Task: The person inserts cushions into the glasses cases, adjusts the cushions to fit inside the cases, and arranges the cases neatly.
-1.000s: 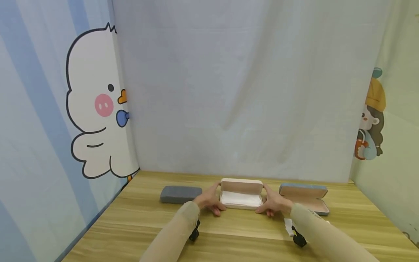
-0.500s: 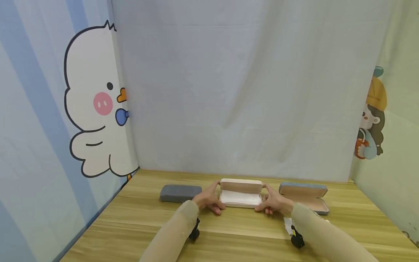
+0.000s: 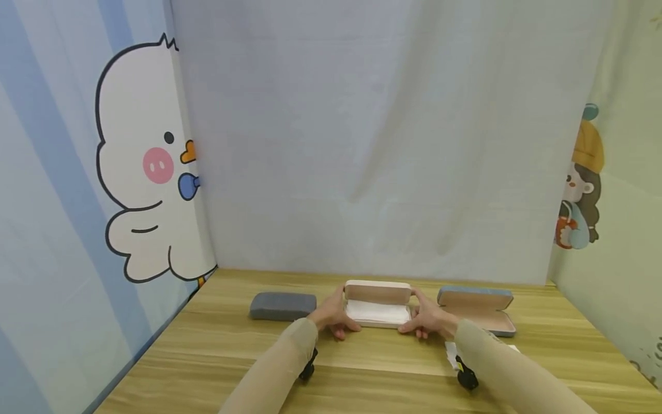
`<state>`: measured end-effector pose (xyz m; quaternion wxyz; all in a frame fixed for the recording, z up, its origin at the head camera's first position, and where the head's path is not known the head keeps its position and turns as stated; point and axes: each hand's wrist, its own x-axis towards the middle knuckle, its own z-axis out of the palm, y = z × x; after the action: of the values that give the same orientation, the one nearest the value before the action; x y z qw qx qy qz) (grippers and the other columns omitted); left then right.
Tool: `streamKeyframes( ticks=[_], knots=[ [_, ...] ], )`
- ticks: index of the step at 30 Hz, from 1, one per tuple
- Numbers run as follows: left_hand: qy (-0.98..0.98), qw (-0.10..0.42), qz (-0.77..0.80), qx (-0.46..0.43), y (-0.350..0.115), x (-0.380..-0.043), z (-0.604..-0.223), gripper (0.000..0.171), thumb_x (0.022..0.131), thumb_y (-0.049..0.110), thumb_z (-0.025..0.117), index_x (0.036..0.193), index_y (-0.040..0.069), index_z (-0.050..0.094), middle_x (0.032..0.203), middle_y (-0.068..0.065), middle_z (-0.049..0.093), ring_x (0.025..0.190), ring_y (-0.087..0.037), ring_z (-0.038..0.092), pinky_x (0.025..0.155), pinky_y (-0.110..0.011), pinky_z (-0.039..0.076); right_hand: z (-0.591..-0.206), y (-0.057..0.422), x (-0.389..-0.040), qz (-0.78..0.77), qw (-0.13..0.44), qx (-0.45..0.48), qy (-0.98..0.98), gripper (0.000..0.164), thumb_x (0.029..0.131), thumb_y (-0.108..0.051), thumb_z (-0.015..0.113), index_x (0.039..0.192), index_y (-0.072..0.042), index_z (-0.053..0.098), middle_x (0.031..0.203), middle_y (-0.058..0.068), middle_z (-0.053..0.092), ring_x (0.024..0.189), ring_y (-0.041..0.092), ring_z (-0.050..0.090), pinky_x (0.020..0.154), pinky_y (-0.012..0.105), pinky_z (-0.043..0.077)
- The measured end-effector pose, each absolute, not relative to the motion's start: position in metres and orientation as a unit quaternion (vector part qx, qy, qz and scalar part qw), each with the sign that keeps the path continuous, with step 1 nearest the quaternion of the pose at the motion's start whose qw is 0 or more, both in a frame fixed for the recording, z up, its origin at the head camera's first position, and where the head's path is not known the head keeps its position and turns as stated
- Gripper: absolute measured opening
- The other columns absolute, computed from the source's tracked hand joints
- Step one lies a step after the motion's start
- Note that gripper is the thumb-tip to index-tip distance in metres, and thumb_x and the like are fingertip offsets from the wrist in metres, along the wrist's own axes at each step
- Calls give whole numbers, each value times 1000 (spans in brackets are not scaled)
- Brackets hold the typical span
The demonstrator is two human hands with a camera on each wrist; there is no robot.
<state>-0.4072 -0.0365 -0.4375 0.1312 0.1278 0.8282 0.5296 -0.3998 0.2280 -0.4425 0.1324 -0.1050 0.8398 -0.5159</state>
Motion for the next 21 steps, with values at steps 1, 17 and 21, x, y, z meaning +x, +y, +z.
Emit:
streamKeyframes(
  ticks=[1,17,21],
  knots=[
    [829,129,528,128,-37,-407,-438,109,59,-5,80,140,18,12,54,-21,58,32,-18,51,34,-35,48,-442,226,-399,-508,128,-104,845,105,63,-11,81,139,-17,9,60,5,47,37,11,47,33,22,40],
    [815,154,542,132,-39,-410,-440,96,62,-8,77,133,15,18,51,-17,56,32,-17,50,31,-29,45,-445,221,-401,-503,111,-79,854,101,59,-11,83,133,-13,15,59,10,53,33,12,45,31,24,39],
    [810,163,547,136,-40,-410,-439,95,62,-10,75,132,18,17,53,-19,57,32,-17,51,31,-30,45,-445,222,-402,-511,117,-77,848,100,60,-13,83,132,-13,14,62,12,55,35,12,46,32,25,39]
  ],
)
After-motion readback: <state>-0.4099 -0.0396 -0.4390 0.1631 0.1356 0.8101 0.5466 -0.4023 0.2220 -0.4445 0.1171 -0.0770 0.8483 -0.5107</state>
